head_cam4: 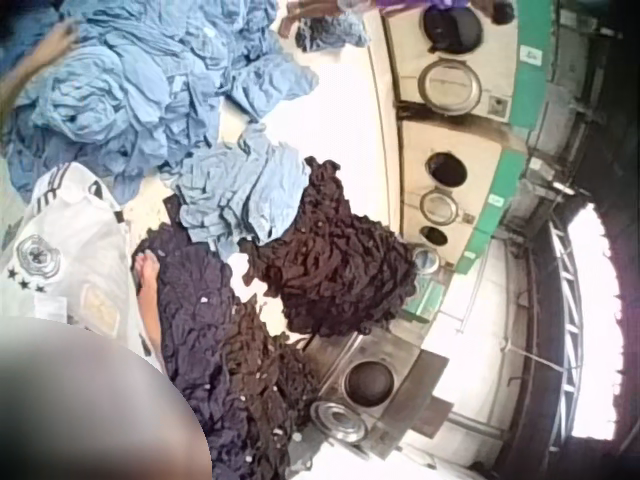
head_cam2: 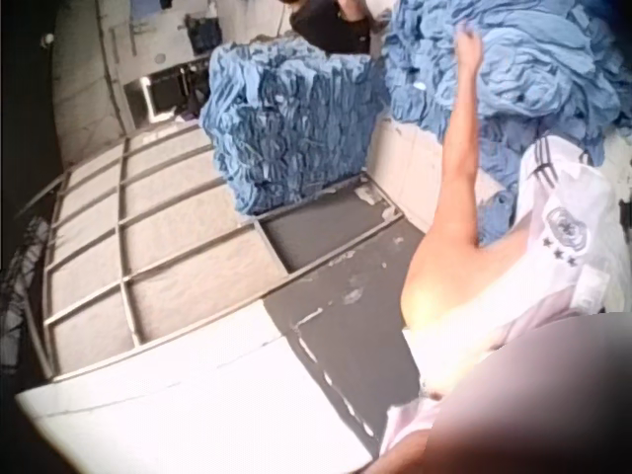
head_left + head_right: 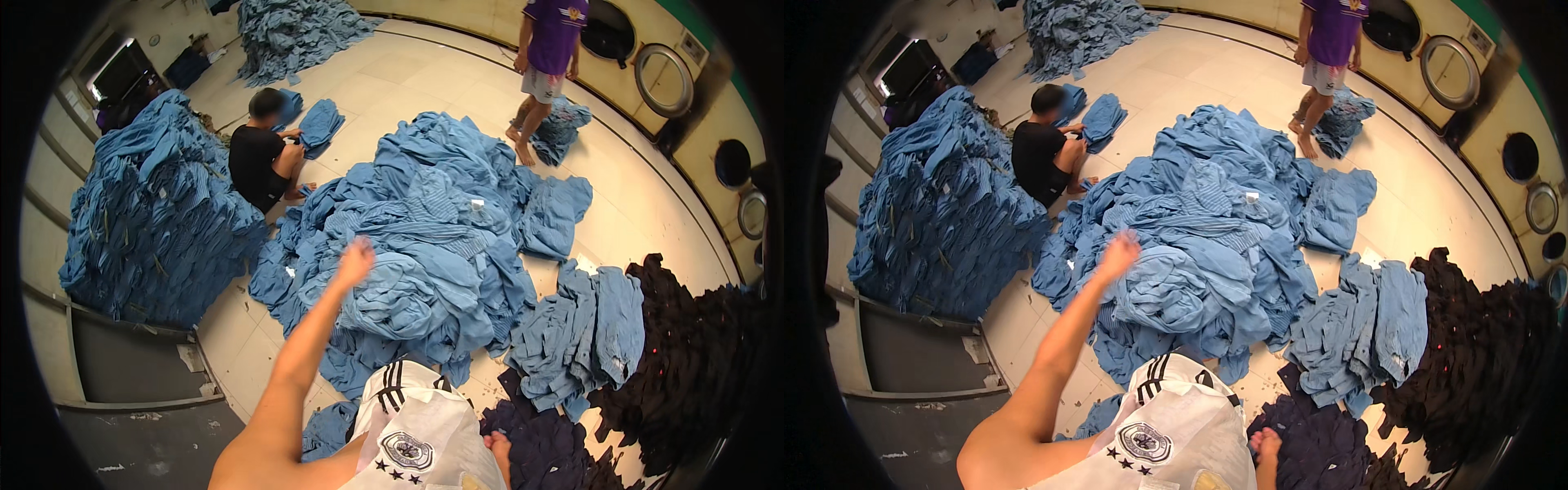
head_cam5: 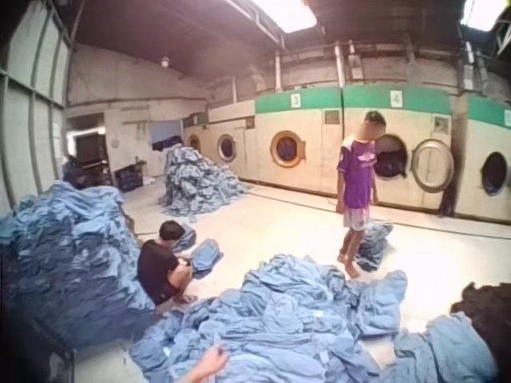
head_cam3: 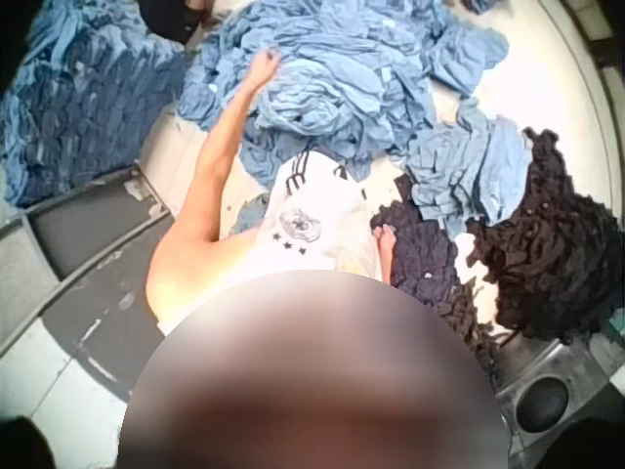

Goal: The person sorts large piles of blue and dark-colored garments on the floor of a commercial laundry room. They repeatedly pick up items, shake them, and place them into separate color piles while other workers fold nearby.

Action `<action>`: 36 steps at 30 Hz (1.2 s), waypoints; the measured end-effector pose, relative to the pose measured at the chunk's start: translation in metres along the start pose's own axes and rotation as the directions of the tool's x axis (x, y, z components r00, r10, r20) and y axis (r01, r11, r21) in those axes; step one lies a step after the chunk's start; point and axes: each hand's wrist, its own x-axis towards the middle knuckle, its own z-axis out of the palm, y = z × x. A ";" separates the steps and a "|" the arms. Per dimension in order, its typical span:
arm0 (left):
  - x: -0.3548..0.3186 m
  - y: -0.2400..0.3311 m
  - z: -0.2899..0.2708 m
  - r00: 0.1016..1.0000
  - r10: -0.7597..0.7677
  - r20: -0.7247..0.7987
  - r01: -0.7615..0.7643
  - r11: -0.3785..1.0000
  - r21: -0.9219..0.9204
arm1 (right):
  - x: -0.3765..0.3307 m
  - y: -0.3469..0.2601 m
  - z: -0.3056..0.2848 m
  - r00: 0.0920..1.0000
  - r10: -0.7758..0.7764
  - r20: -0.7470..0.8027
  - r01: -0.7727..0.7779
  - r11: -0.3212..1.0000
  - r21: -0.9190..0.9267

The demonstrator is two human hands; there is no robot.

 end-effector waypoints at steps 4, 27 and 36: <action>0.070 0.043 -0.132 0.891 0.124 -0.437 -0.270 0.919 -0.289 | 0.002 -0.100 0.012 0.977 -0.117 -0.178 0.129 0.990 0.059; -0.034 -0.148 0.222 0.082 -0.250 0.965 -0.721 0.654 0.231 | -0.146 0.170 0.113 0.797 0.370 -0.477 0.135 0.661 0.738; 0.007 0.111 0.329 0.305 0.159 0.939 -0.097 0.986 -0.135 | -0.173 0.281 0.264 0.720 0.519 -0.462 0.113 0.568 0.815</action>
